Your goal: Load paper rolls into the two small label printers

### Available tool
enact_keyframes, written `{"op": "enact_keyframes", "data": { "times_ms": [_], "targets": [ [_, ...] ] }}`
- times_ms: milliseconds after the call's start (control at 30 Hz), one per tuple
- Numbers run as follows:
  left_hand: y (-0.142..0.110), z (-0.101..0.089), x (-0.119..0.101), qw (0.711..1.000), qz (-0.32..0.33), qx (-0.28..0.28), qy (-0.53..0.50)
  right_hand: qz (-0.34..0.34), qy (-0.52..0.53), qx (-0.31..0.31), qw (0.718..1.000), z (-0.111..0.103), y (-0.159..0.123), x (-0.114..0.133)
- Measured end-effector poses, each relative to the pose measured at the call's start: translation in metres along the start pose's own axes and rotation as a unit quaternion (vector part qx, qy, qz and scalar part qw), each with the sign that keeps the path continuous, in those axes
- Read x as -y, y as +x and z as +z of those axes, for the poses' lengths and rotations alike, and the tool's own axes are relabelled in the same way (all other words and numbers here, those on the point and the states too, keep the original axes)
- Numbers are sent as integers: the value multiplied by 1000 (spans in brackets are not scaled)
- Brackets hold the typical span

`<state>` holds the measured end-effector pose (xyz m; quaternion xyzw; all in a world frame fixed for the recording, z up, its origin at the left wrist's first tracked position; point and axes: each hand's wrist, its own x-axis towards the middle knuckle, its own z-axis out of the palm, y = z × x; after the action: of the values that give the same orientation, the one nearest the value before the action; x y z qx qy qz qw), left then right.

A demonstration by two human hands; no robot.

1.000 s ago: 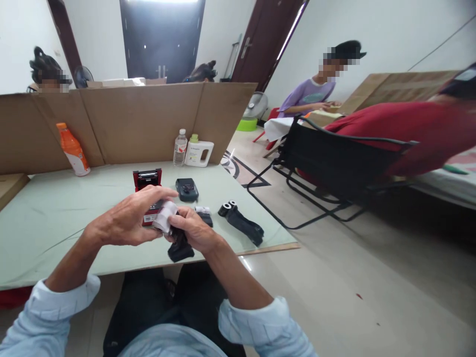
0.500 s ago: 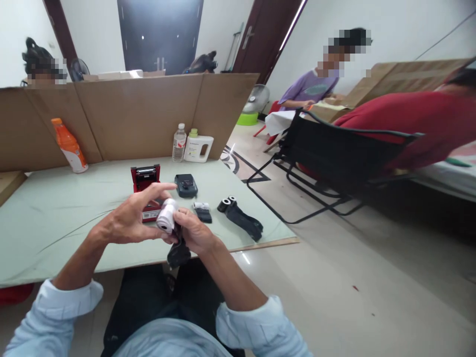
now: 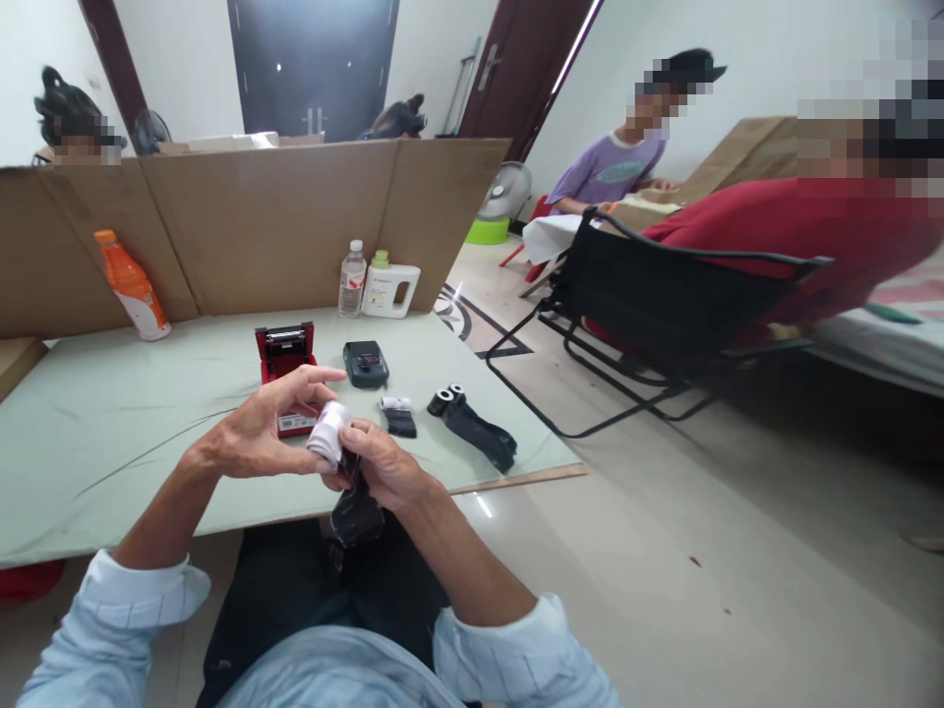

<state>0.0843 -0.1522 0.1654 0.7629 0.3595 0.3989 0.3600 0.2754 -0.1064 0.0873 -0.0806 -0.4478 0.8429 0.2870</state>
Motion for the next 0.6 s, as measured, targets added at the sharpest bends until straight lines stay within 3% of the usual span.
{"op": "enact_keyframes", "data": {
  "times_ms": [100,267,300,400,467,533,600],
  "targets": [
    [-4,6,3,1000,7,-5,25,-2,7,-8,1000,4,2,-5],
    [-12,37,30,984,37,-137,-110,-62,49,-18,997,8,7,-14],
    [-12,37,30,983,39,-141,-110,-55,42,-19,997,5,6,-13],
    [-12,24,17,999,22,-36,30,18,-45,-32,998,-7,0,-6],
    [-12,14,6,987,10,28,157,50,-117,-53,990,-14,-3,-4],
    [-14,13,3,976,20,31,214,39,-127,-56,990,-15,-4,-9],
    [-16,20,11,983,44,-11,176,4,-65,-33,997,-12,-3,-17]
  ]
}}
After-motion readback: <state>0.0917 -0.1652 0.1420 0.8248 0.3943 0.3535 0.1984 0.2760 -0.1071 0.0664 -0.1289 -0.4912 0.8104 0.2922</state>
